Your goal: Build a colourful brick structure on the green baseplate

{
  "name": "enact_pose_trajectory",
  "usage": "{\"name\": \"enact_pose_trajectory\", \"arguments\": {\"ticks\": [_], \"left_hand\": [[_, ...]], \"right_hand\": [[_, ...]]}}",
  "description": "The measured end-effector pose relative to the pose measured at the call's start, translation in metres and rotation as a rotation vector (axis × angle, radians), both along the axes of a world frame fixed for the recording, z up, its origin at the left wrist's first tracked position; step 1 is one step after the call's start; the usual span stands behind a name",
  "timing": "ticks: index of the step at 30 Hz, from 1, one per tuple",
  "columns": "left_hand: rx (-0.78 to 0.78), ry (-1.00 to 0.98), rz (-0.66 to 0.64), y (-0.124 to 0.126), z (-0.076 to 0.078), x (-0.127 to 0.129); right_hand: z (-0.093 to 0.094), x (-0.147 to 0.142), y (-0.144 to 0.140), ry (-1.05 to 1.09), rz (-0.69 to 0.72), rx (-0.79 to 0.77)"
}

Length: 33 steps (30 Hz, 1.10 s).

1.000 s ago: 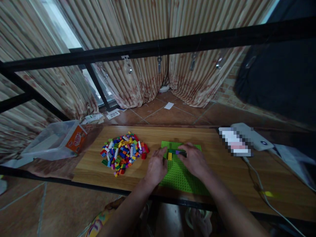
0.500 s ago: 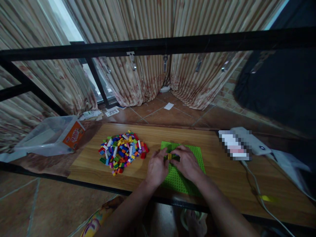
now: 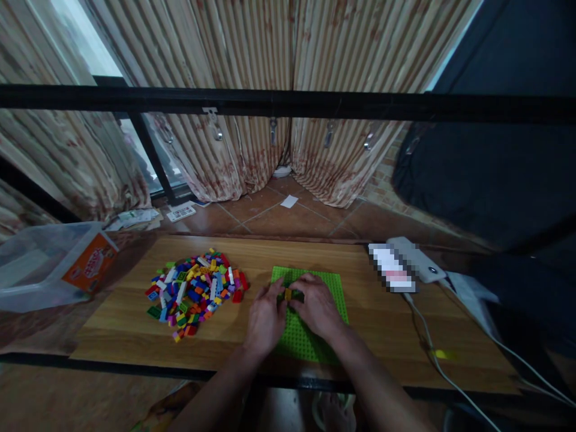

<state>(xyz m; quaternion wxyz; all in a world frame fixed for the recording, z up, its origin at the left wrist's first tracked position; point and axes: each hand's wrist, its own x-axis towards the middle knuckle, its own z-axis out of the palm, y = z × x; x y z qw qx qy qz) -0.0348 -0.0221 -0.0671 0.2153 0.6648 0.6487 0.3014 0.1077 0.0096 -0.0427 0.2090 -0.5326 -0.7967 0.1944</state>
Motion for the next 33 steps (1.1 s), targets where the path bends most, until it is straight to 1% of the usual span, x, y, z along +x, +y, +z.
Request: {"name": "enact_pose_trajectory", "arguments": {"ticks": [5,10,14,17,23,29,33], "left_hand": [[-0.023,-0.004,0.03,0.0,0.004,0.003],[0.026,-0.002,0.048,0.001,0.0,0.002],[0.064,-0.005,0.05,0.003,-0.001,0.001],[0.066,-0.023,0.065,0.006,0.001,0.0],[-0.086,-0.073,0.136,0.019,0.01,0.003],[-0.148,-0.099,0.149,0.027,0.012,0.002],[-0.204,-0.108,0.159,0.031,0.014,0.001]], "right_hand": [[0.0,-0.001,-0.001,0.014,0.005,-0.002],[0.001,0.0,-0.001,0.028,0.009,-0.006],[-0.004,0.0,0.001,0.08,0.004,-0.003],[-0.009,0.0,0.002,0.12,0.004,0.004],[-0.013,0.001,0.001,0.151,-0.007,-0.012],[-0.011,0.001,0.003,0.17,-0.001,-0.032],[-0.013,0.001,0.002,0.184,-0.003,-0.019]]}}
